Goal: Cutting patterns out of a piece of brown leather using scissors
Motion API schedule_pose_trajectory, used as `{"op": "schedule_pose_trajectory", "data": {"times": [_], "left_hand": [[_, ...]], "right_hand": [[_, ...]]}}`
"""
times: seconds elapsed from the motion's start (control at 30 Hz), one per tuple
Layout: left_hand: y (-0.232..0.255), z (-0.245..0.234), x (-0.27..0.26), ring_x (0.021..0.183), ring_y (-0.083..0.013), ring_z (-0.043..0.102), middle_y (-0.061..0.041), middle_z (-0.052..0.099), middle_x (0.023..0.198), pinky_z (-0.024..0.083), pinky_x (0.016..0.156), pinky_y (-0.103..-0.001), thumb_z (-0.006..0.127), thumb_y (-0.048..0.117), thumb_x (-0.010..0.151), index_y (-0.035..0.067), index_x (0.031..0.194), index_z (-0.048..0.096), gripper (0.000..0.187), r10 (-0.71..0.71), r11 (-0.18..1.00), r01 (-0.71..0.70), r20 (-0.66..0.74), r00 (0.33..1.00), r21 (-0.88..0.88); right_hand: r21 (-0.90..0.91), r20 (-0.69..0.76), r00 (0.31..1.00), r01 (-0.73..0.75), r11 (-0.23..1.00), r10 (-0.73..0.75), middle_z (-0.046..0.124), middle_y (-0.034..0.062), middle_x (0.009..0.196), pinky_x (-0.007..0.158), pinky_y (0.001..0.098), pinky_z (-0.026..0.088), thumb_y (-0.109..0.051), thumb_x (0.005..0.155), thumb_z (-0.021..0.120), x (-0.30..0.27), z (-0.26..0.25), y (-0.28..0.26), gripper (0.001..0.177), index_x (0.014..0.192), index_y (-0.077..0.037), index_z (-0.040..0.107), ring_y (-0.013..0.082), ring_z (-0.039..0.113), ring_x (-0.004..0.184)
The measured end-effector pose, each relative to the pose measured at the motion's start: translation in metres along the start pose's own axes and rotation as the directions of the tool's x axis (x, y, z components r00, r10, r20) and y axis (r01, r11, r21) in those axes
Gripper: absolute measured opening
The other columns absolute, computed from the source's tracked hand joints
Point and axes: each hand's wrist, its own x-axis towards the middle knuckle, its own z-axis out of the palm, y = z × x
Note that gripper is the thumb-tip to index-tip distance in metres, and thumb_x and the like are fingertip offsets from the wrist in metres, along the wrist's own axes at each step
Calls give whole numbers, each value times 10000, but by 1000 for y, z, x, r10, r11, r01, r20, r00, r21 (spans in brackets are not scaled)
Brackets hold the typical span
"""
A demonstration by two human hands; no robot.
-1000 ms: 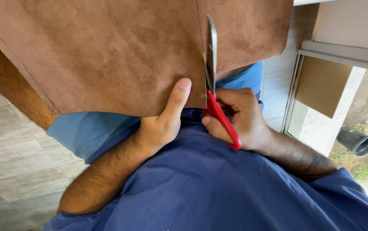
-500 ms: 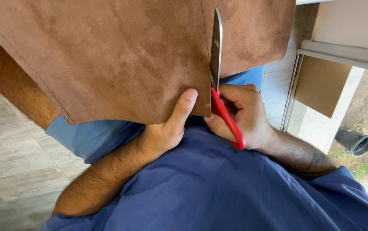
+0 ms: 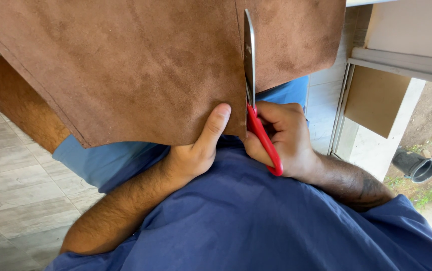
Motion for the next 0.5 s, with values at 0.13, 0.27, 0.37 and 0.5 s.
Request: {"op": "schedule_pose_trajectory", "data": {"times": [0.13, 0.27, 0.37, 0.5], "left_hand": [[-1, 0, 1, 1351, -212, 554, -66, 620, 1355, 398, 1237, -450, 565, 115, 1061, 22, 1442, 539, 392, 6, 1000, -6, 9, 1000, -11], [1, -3, 1, 1341, -210, 559, -62, 626, 1341, 405, 1228, -456, 558, 107, 1062, 20, 1443, 538, 392, 16, 1000, -16, 20, 1000, -25], [1, -14, 1, 1335, -209, 562, -58, 630, 1332, 409, 1222, -460, 553, 102, 1062, 19, 1445, 537, 392, 31, 999, -30, 30, 999, -34], [-2, -22, 1, 1325, -207, 567, -53, 636, 1318, 415, 1213, -465, 545, 94, 1063, 17, 1446, 535, 392, 42, 998, -40, 45, 998, -52]], "right_hand": [[-15, 1, 1000, 2, 1000, -2, 502, 9, 502, 396, 190, 357, -59, 820, 721, 0, -1, -3, 80, 772, -25, 667, 32, 410, 508], [14, 17, 1000, 23, 1000, -23, 505, 19, 473, 388, 184, 372, -32, 799, 720, 3, -3, -9, 77, 755, -19, 658, 40, 446, 468], [18, 28, 999, 33, 999, -33, 529, 36, 461, 386, 176, 387, -24, 787, 735, 3, -3, -9, 95, 738, -17, 654, 59, 479, 427], [49, 40, 998, 52, 997, -54, 542, 31, 461, 394, 166, 399, -14, 756, 756, 6, 0, -10, 116, 731, -18, 643, 51, 513, 435]]}}
